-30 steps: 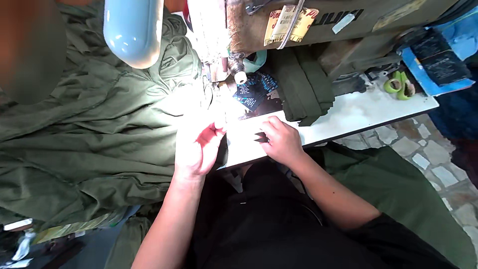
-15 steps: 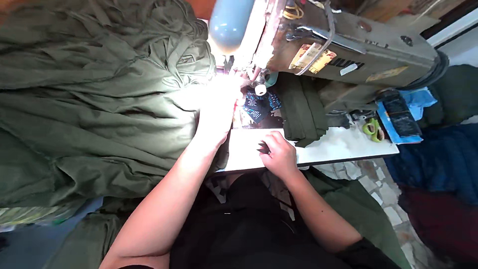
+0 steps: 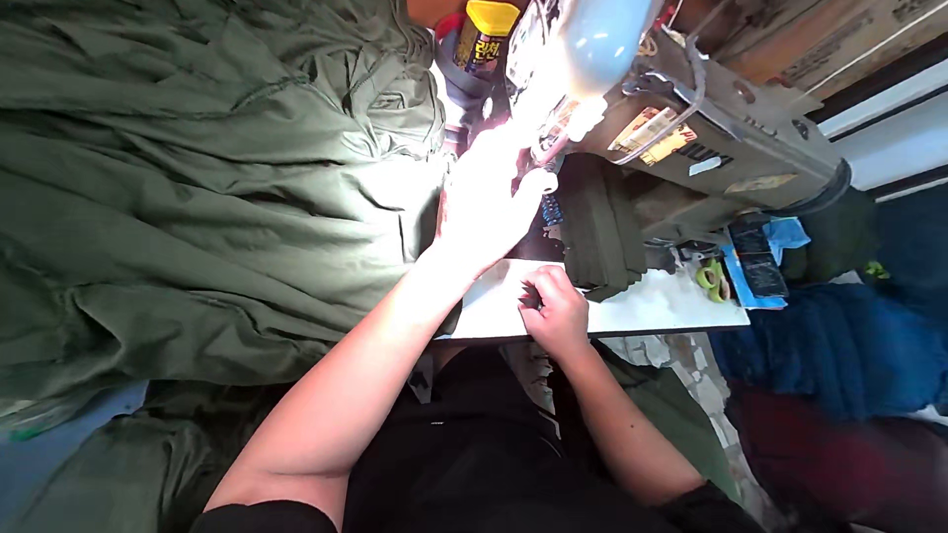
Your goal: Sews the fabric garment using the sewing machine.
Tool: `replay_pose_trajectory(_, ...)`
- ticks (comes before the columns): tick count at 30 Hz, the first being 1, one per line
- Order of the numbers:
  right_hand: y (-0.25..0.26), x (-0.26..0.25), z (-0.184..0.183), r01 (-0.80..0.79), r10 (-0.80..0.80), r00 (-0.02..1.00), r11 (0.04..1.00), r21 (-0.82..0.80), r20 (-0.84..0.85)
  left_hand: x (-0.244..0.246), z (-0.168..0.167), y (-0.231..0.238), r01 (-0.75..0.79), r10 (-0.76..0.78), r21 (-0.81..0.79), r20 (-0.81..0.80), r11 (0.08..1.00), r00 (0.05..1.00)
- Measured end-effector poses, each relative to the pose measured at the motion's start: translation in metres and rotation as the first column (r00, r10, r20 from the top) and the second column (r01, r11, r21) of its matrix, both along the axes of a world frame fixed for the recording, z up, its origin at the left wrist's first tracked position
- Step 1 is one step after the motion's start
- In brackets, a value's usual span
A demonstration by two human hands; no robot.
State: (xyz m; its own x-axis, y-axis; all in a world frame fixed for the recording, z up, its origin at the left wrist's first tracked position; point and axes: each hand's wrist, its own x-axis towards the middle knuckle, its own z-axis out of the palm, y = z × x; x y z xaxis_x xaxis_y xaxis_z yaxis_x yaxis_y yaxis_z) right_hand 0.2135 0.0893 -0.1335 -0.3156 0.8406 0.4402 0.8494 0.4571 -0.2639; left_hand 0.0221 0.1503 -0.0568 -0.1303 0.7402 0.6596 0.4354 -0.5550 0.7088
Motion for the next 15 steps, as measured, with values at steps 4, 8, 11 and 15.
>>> replay_pose_trajectory(4,0.000,0.000,-0.001,0.003,-0.003,1.000,1.000,0.010,0.006,-0.004,-0.002,0.000,-0.067,0.065,-0.038,-0.061,0.997,0.996)
replay_pose_trajectory(8,0.000,0.000,0.000,0.007,-0.007,1.000,1.000,0.000,0.000,-0.020,-0.009,-0.011,-0.139,0.147,-0.182,0.029,0.973,0.989)
replay_pose_trajectory(11,0.000,0.000,0.000,0.001,-0.001,1.000,1.000,0.002,0.006,-0.032,-0.014,-0.014,0.011,0.113,-0.293,0.404,0.956,0.908)
replay_pose_trajectory(15,0.001,0.000,-0.001,0.003,-0.003,1.000,1.000,0.010,0.008,-0.048,-0.007,-0.021,0.467,-0.131,-0.060,0.922,0.882,0.365)
